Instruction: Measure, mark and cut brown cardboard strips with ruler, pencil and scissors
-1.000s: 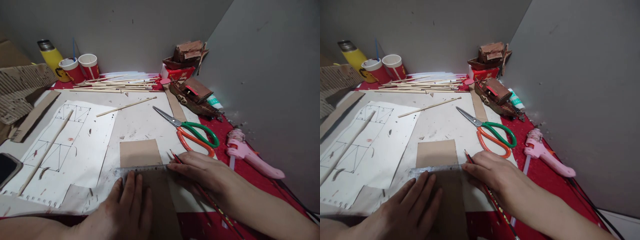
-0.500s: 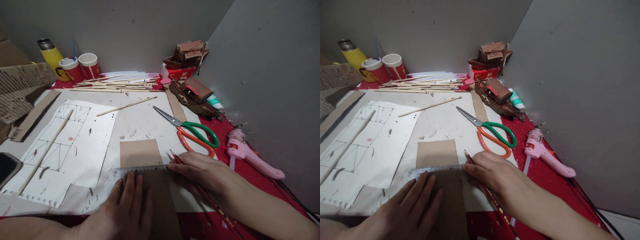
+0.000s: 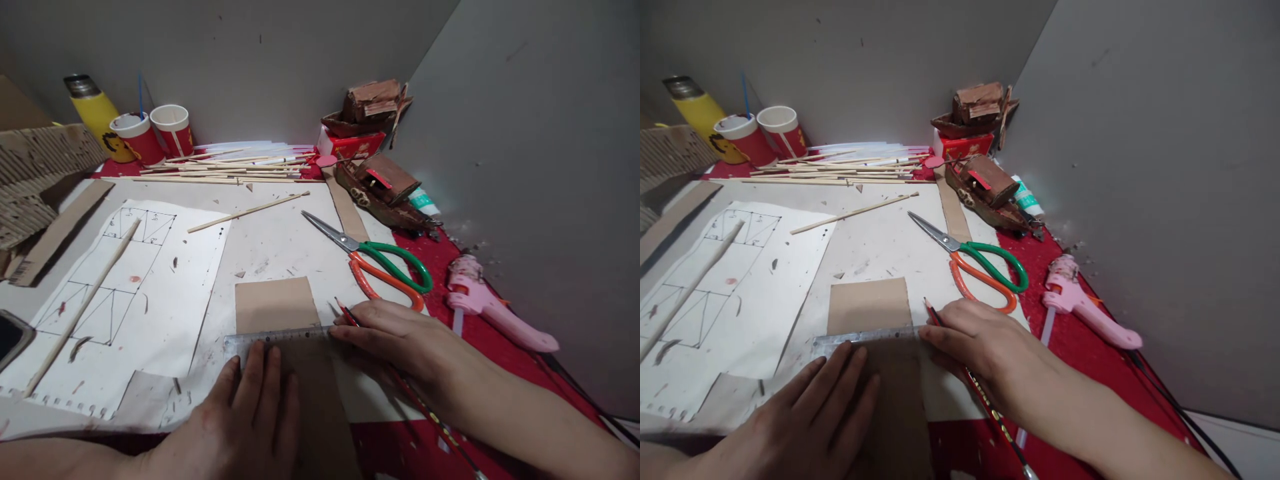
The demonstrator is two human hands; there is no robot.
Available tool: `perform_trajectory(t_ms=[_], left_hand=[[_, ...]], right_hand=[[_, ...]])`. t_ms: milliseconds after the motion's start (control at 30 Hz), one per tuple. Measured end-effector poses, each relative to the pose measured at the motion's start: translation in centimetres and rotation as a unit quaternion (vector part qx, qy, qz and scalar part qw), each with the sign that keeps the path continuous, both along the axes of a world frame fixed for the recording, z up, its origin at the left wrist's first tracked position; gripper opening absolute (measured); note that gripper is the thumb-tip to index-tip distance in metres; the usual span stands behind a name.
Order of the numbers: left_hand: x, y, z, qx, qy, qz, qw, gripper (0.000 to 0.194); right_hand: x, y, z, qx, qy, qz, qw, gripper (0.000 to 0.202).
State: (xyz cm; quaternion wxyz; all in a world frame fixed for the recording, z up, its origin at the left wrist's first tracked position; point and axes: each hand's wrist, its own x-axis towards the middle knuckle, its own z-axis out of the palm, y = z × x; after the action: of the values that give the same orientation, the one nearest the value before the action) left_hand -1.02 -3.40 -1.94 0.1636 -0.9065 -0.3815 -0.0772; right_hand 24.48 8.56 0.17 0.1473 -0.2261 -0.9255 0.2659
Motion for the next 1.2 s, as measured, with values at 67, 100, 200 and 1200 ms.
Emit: perform_trajectory(t_ms=[67,100,200,1200], left_hand=[[0.0,0.1,0.1,0.002,0.000,0.001,1.000,0.036],[0.1,0.1,0.1,-0.001,0.003,0.002,1.000,0.036],[0.0,0.1,0.2,-0.009,0.009,0.005,1.000,0.036],[0.2,-1.6,-1.3,-0.046,0.017,0.062,0.997,0.046]], right_hand=[[0.0,0.0,0.1,-0.005,0.003,0.000,1.000,0.025],[-0.1,0.1,0.1,-0.007,0.002,-0.002,1.000,0.024],[0.0,0.1,0.1,-0.009,-0.004,-0.005,1.000,0.023],[0.0,-0.3,0.1,-0.005,-0.044,-0.016,0.999,0.023]])
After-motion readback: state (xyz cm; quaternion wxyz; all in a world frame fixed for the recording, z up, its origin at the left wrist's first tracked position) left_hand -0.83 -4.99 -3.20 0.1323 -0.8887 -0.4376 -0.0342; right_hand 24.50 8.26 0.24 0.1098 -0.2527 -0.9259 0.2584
